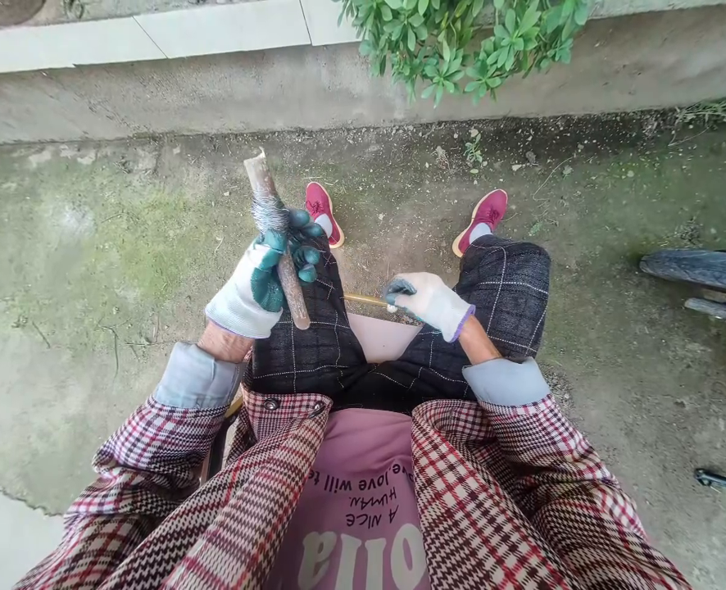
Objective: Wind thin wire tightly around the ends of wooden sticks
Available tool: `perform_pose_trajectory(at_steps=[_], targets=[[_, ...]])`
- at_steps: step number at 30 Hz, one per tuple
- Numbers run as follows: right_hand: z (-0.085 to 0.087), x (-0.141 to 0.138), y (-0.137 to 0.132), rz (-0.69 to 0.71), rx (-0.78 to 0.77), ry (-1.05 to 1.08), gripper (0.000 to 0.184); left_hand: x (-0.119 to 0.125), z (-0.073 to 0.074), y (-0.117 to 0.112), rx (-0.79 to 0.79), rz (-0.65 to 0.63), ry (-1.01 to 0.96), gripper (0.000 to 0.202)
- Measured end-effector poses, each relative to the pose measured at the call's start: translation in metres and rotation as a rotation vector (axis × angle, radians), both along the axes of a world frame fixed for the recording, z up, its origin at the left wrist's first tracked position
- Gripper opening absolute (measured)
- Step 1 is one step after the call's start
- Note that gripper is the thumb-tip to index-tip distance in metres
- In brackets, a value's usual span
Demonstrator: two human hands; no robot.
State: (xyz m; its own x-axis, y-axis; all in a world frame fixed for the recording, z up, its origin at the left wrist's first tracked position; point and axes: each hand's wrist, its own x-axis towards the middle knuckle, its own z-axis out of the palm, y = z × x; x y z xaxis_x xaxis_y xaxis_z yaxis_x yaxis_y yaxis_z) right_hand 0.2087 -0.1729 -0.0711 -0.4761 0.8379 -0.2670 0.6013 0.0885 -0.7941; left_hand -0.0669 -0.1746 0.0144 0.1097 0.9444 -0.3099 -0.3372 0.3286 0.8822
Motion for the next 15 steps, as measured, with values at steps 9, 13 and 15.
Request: perform_pose_trajectory(at_steps=[9,13,15], targets=[[0.006,0.004,0.000,-0.089,-0.071,0.166,0.023,-0.018,-0.007,0.011,-0.057,0.153,0.013,0.018],[0.017,0.004,-0.003,-0.244,-0.172,0.323,0.019,-0.031,-0.013,0.016,-0.055,0.188,0.041,0.028],[0.022,0.007,-0.002,-0.272,-0.168,0.326,0.021,-0.037,-0.016,0.017,-0.039,0.207,0.094,0.036]])
